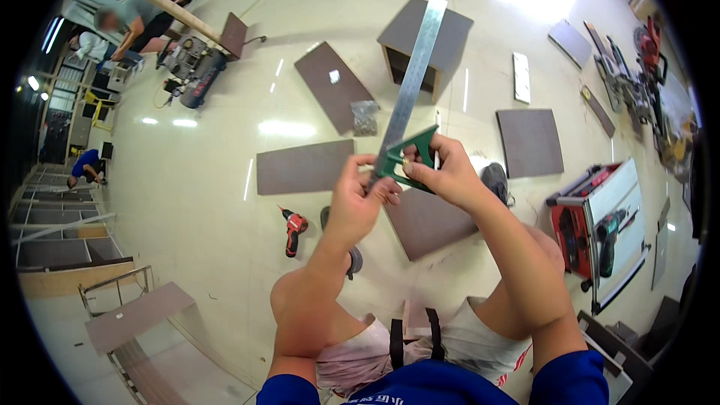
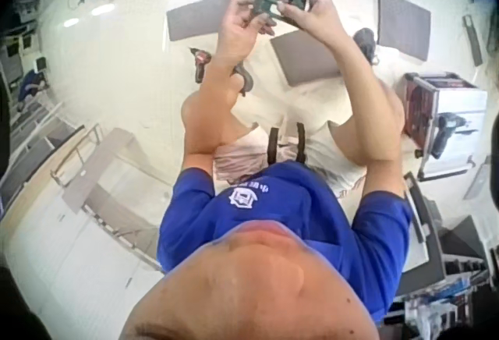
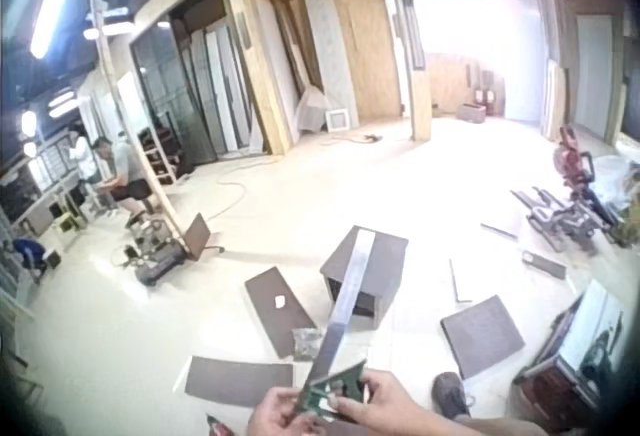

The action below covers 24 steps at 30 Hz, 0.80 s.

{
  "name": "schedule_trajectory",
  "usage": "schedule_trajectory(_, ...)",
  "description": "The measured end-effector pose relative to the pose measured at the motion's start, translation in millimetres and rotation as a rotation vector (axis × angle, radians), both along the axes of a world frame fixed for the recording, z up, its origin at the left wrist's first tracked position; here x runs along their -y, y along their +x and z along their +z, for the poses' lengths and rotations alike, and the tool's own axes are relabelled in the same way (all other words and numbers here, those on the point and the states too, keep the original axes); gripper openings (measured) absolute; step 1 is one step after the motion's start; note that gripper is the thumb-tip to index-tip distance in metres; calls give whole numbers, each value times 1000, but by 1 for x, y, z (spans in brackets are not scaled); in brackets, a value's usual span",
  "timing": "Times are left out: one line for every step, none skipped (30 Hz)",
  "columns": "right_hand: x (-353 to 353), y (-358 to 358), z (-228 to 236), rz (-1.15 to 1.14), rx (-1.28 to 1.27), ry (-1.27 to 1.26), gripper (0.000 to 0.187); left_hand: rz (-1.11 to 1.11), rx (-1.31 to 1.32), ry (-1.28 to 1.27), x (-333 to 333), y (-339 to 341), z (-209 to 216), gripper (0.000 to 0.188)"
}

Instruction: The person sits on the floor and uses a combination square and a white marker to measure and mark lines on several flat board pieces. They repeatedly position the square, draw straight lines, and adjust the tool across different boards.

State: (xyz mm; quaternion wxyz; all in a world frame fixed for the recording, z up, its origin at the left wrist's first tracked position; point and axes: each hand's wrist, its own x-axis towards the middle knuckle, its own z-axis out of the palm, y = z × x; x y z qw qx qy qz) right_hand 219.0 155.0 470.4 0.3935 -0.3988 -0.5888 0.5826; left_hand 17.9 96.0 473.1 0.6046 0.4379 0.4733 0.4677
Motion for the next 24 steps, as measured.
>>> schedule_trajectory(5, 1, 4, -27, -16, -60, 24, 9, 13, 24, 1, 1, 2, 36)
schedule_trajectory(7, 1, 7, 9, 2, -91, 23, -12, 6, 33, 0, -5, 2, 37)
schedule_trajectory(10, 2, 8, 48, 19, -122, 23, -22, 3, 38, 3, -5, 2, 38)
schedule_trajectory(13, 2, 7, 48, 18, -156, 23, -30, 0, 45, 5, -5, 1, 38)
schedule_trajectory(15, 2, 6, 50, 23, -189, 24, -36, 2, 52, 9, -3, 0, 38)
schedule_trajectory(18, 3, 3, 54, 28, -221, 24, -21, -21, 54, 13, 0, 5, 39)
schedule_trajectory(19, 3, -1, 46, 3, -216, 24, -11, -26, 54, 15, 2, 8, 37)
schedule_trajectory(20, 3, -4, 42, -17, -209, 23, 3, -28, 57, 15, 3, 11, 35)
schedule_trajectory(20, 3, -6, 39, -37, -201, 23, 19, -30, 59, 15, 4, 13, 33)
schedule_trajectory(22, 2, -7, 29, -100, -227, 23, 26, -10, 66, 15, 5, 14, 34)
schedule_trajectory(23, 0, -7, 4, -113, -222, 24, 24, 1, 67, 14, 6, 16, 34)
schedule_trajectory(24, -1, -5, -21, -125, -217, 24, 22, 14, 69, 14, 7, 19, 34)
schedule_trajectory(24, -2, -4, -47, -136, -210, 25, 20, 27, 71, 12, 8, 19, 35)
schedule_trajectory(24, -2, -4, -36, -135, -203, 26, 14, 20, 89, 11, 7, 18, 35)
schedule_trajectory(23, -2, -2, -21, -153, -225, 25, 9, 14, 108, 10, 5, 17, 35)
schedule_trajectory(22, -3, 0, -7, -170, -247, 25, 3, 7, 126, 9, 3, 16, 35)
schedule_trajectory(20, -3, 1, 6, -188, -268, 24, -5, 17, 127, 7, 2, 15, 35)
schedule_trajectory(20, -4, 1, 6, -210, -294, 24, -13, 26, 128, 5, 2, 14, 35)
schedule_trajectory(20, -4, 0, 5, -231, -321, 24, -23, 35, 129, 4, 1, 13, 35)
schedule_trajectory(19, -4, 0, 2, -257, -345, 23, -29, 45, 130, 3, 1, 13, 35)
schedule_trajectory(18, -4, -1, 13, -272, -364, 23, -37, 54, 132, 2, 2, 13, 35)
schedule_trajectory(17, -3, -3, 23, -286, -383, 24, -46, 64, 134, 1, 2, 14, 35)
schedule_trajectory(16, -1, -4, 29, -300, -401, 24, -45, 72, 119, 0, 1, 14, 35)
schedule_trajectory(14, 0, -2, 55, -317, -454, 24, -45, 80, 103, 0, 0, 14, 35)
